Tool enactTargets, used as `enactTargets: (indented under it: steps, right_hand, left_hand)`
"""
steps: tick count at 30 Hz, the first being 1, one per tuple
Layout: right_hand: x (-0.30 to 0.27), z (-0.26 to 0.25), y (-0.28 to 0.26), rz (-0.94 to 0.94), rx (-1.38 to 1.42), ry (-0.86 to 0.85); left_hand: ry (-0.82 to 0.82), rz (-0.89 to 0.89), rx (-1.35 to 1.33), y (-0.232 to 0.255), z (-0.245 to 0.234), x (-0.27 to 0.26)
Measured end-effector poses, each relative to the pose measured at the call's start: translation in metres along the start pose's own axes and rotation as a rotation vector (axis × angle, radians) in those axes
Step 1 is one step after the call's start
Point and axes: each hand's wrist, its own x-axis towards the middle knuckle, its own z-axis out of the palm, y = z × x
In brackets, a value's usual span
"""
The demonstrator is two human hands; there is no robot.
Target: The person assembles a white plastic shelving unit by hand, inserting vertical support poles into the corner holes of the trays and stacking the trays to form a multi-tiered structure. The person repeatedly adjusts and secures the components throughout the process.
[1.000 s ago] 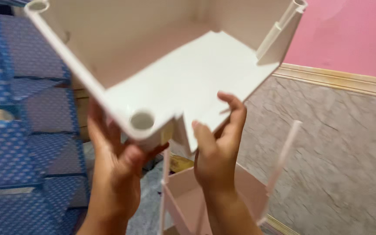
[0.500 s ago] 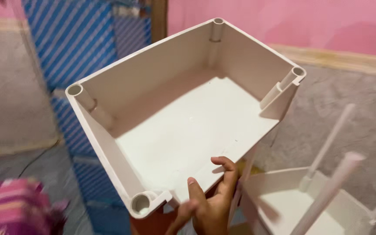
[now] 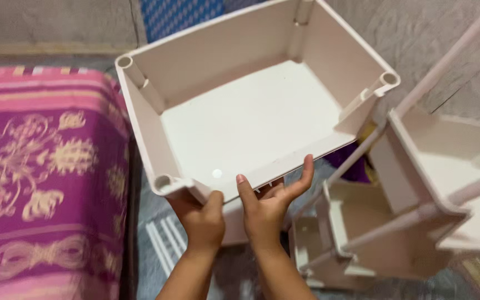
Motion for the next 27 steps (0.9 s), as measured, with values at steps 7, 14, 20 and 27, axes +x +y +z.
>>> enactTargets:
  steps: [7,14,20,27]
  right_hand:
    - [-0.068,-0.065,0.055,0.171,0.126,0.066]
    - [-0.118,-0.175,0.159,0.037,0.139,0.072]
    - [-0.059,-0.223,0.171,0.360,0.088,0.284]
    - [0.023,-0.217,0.228,0.758,-0.270,-0.361]
  left_hand:
    - [0.162,-0.265,-0.128,-0.030,-0.067,-0.027]
    - [0.093,-0.174,-0.203,-0.082,-0.089,-0.022]
    - [0.017,-0.317,-0.164,-0.121,-0.125,0.014]
    - [-0.182,-0.455,-0.180,-0.183,-0.130,0.053]
